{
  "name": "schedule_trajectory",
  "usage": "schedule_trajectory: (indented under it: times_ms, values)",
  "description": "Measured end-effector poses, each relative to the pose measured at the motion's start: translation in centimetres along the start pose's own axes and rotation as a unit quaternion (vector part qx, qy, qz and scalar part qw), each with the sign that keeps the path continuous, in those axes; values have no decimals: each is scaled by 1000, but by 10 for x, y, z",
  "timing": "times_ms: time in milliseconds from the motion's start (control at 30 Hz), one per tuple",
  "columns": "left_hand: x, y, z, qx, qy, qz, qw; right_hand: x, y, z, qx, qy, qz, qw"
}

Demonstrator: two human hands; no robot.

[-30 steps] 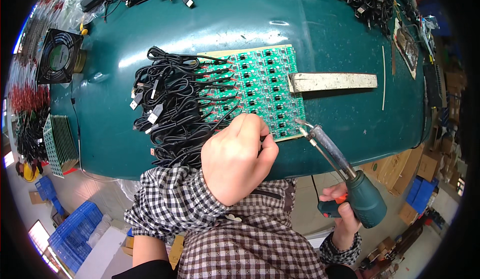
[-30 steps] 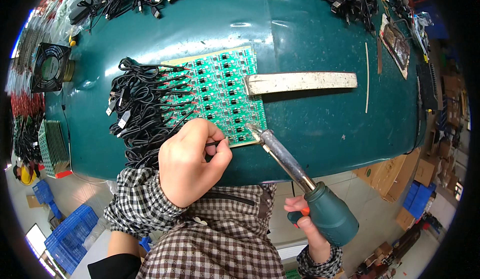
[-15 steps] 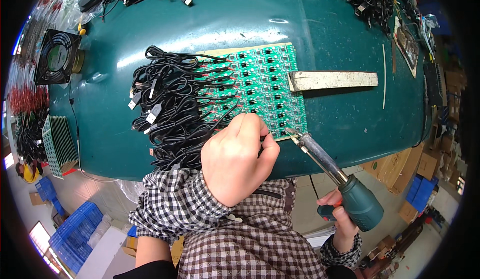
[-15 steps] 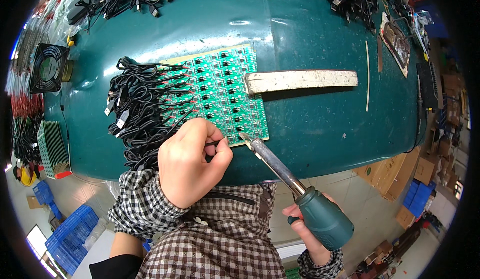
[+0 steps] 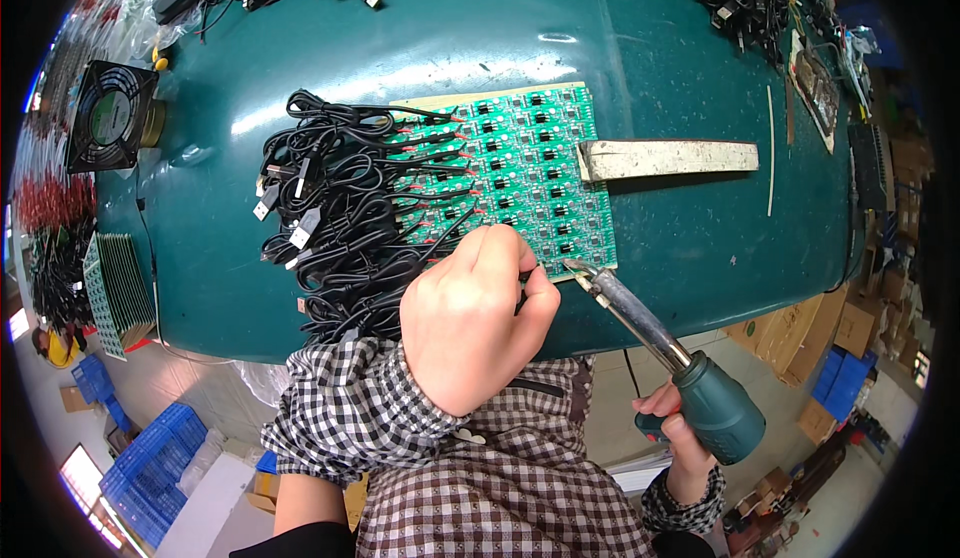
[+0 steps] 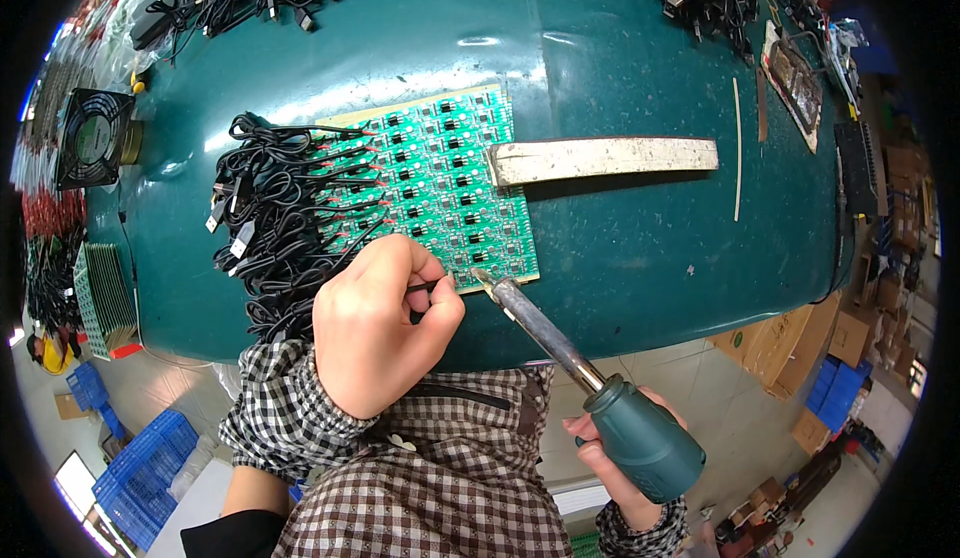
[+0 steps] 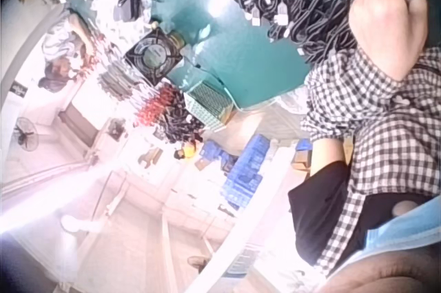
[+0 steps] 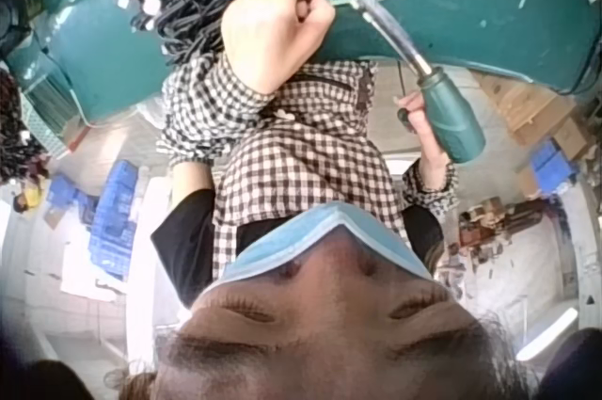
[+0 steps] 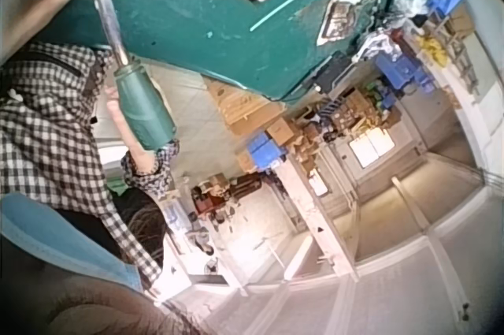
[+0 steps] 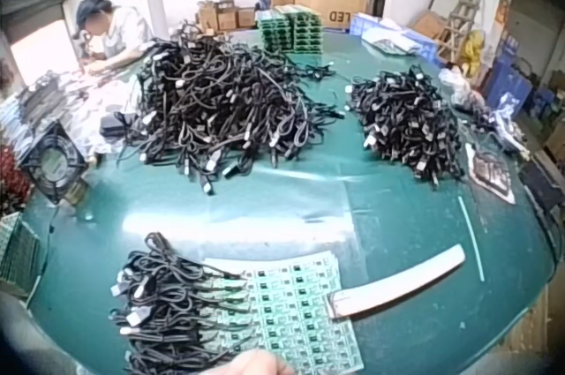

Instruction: The person solders the wire ends of bundled USB cables to circuit boards using a soldering tool.

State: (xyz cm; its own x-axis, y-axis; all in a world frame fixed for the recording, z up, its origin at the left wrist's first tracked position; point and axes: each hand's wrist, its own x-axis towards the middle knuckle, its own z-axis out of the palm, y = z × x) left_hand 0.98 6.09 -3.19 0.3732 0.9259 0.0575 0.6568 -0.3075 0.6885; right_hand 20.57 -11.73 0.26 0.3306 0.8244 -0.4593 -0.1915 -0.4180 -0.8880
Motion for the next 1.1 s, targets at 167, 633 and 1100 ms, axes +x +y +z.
schedule_trajectory:
  times_ms: [167, 633, 1100]
  values:
    - [0, 0, -1, 0, -4, -3, 1000, -1, 0, 0, -9, -13, 16, 1000]
    - [0, 0, -1, -1, -8, -9, 1000, -1, 4, -1, -52, -21, -4, 998]
    - [1, 0, -3, -1, -18, -9, 1000, 0, 4, -1, -89, -38, -24, 995]
